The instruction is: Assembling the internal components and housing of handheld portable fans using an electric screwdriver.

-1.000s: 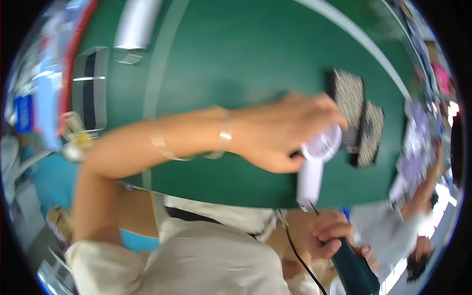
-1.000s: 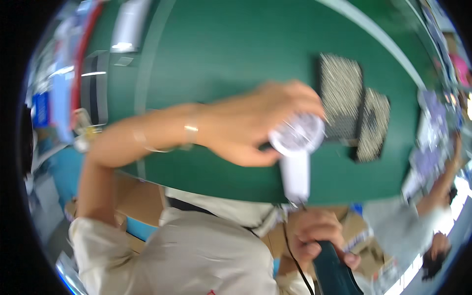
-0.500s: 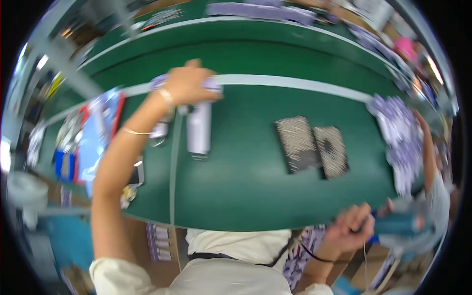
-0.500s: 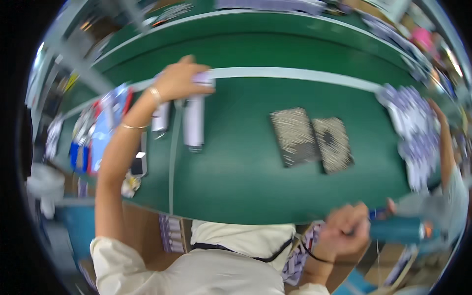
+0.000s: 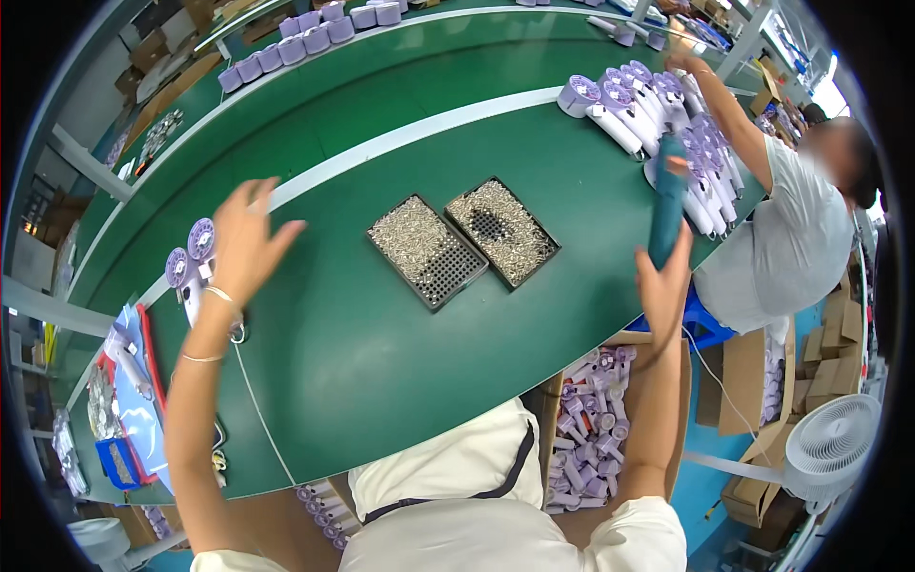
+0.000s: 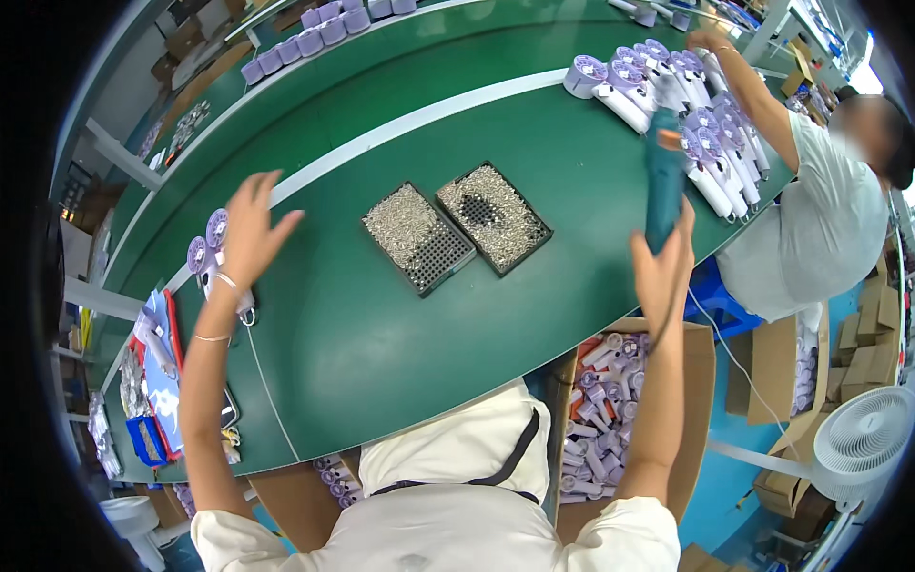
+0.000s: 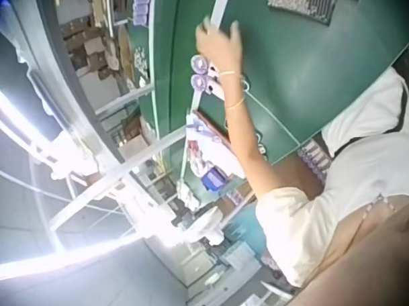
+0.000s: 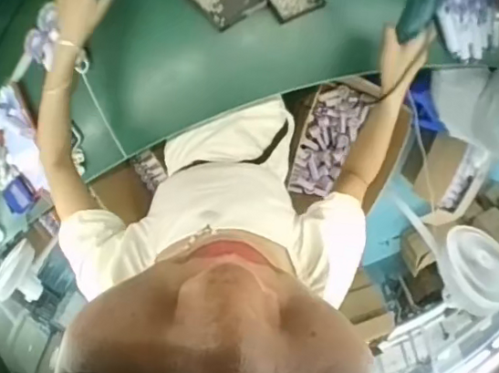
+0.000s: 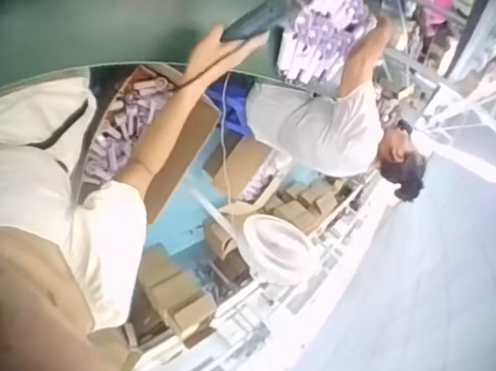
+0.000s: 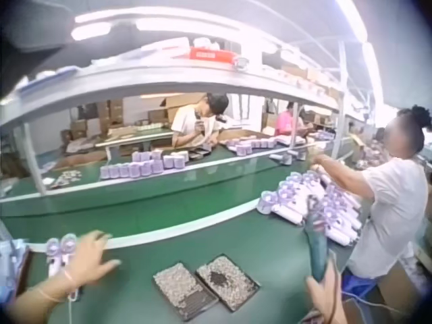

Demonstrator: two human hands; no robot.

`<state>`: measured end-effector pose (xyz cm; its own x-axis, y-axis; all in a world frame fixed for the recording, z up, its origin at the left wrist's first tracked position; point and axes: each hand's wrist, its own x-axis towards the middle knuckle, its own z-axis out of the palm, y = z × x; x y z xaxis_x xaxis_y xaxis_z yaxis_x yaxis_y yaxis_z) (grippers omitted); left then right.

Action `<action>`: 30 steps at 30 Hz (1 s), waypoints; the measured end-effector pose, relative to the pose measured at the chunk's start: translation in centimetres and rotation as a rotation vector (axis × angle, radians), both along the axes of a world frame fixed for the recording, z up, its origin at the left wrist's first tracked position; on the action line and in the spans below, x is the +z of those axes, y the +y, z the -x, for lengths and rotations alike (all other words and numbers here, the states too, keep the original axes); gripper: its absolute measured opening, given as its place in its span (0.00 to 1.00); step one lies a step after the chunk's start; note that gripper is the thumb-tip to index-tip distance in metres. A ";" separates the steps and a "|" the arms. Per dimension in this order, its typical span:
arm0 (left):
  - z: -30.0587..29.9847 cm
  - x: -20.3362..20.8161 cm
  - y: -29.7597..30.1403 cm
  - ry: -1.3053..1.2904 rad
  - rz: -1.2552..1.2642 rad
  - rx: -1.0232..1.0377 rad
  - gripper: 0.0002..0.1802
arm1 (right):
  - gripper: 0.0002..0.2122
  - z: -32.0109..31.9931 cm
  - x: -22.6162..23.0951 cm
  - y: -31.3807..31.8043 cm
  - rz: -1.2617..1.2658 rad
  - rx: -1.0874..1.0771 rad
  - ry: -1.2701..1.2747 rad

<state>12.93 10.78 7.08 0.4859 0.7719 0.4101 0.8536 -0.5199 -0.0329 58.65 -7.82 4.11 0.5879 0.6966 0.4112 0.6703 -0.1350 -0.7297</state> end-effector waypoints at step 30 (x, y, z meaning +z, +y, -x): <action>-5.2 -2.3 -6.3 -0.018 0.346 -0.121 0.65 | 0.35 12.8 -1.7 2.5 0.048 0.410 -0.630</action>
<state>18.14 4.46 4.83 0.5775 0.8036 0.1437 0.7840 -0.5950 0.1769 45.85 -5.35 2.39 -0.0590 0.8347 0.5475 0.9624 0.1932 -0.1908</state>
